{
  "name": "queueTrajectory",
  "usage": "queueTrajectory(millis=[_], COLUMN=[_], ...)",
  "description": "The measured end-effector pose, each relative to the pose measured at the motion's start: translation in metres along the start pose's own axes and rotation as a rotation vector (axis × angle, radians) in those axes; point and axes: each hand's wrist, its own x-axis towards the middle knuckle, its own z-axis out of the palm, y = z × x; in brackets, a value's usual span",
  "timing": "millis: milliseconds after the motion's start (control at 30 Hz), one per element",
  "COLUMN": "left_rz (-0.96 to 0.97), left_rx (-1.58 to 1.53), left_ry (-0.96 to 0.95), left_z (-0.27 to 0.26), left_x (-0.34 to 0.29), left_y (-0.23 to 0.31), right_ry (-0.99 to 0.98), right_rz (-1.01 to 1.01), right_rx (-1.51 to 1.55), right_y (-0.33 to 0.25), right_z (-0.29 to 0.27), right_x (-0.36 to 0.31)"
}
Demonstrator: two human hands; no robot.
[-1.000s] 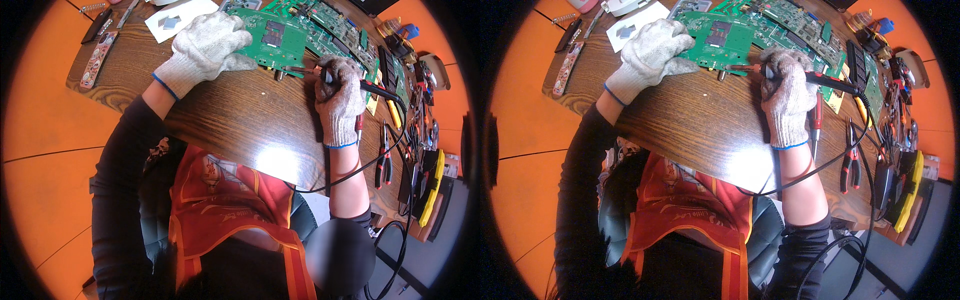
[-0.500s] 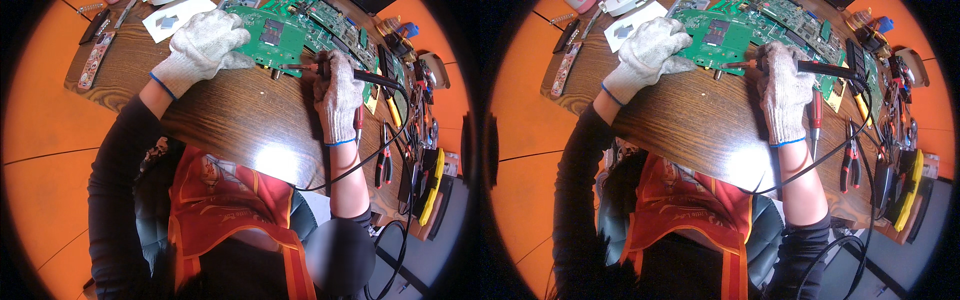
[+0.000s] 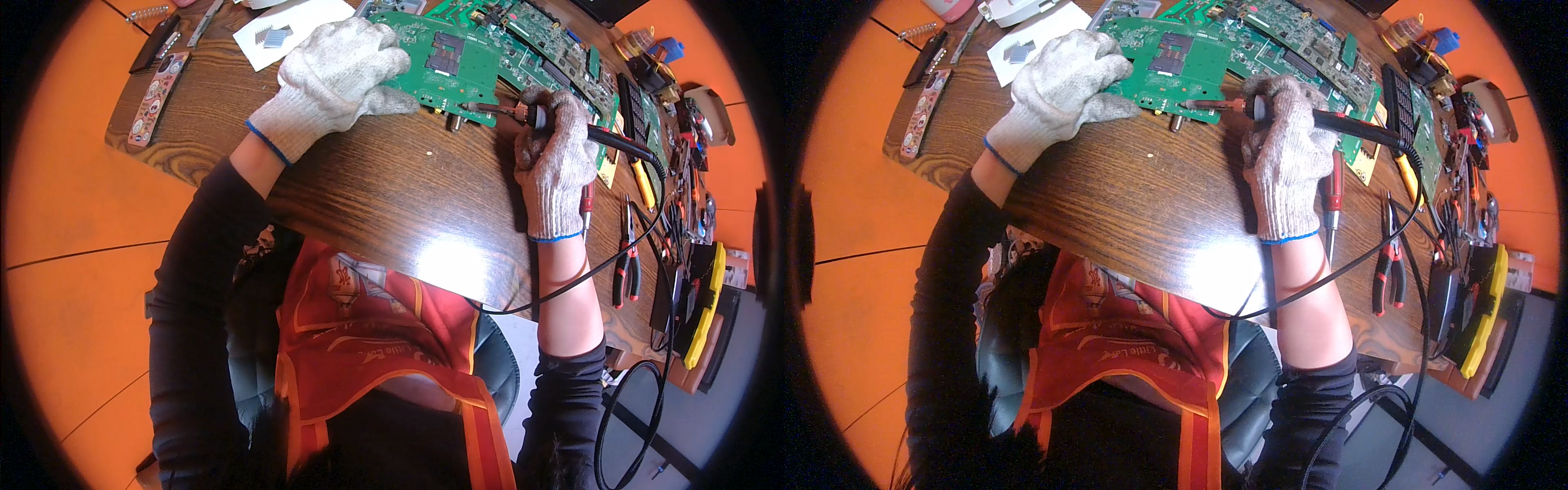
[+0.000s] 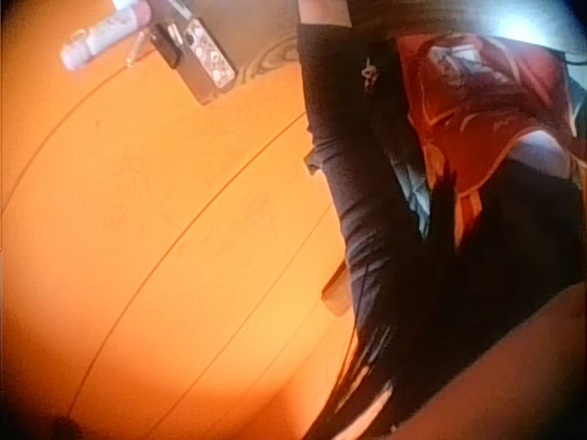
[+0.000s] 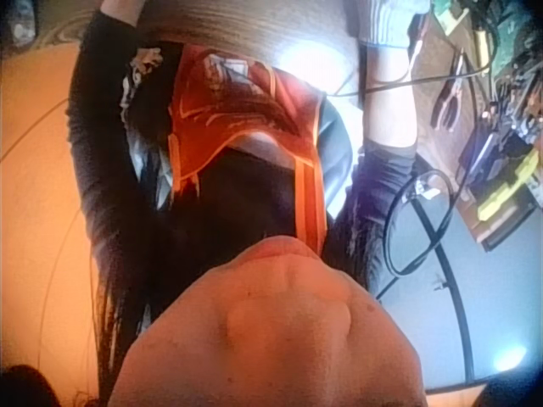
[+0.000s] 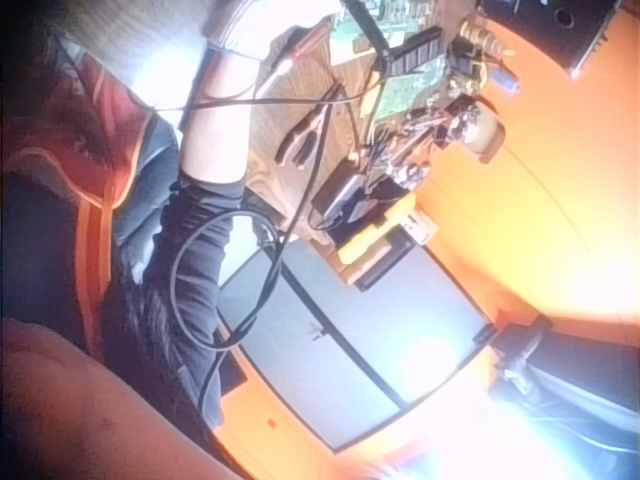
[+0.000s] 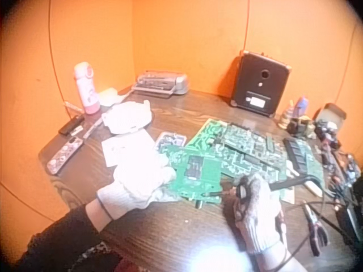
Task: The person uses a soldering iron to work on a green circuit board, then switches to pliers and a screwdriver to remove and adjust components. The board is flipped and repositioned multiple times during the process.
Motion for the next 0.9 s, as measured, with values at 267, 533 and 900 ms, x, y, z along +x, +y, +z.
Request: queueTrajectory(millis=[267, 533, 900], left_rz=[0.011, -0.005, -0.008], left_rx=[-0.001, 0.002, 0.021], left_ry=[0.017, 0.012, 0.017], left_z=[0.0007, 0.0014, -0.0001], left_x=[0.0003, -0.0003, -0.0005], left_y=[0.0002, 0.0002, 0.0017], right_ry=[-0.029, 0.013, 0.047], right_rz=[-0.044, -0.05, 0.02], right_rx=[-0.033, 0.005, 0.028], right_y=[-0.0037, -0.0019, -0.0031], right_z=[0.0039, 0.0033, 0.0027], right_x=[-0.0056, -0.0029, -0.0063])
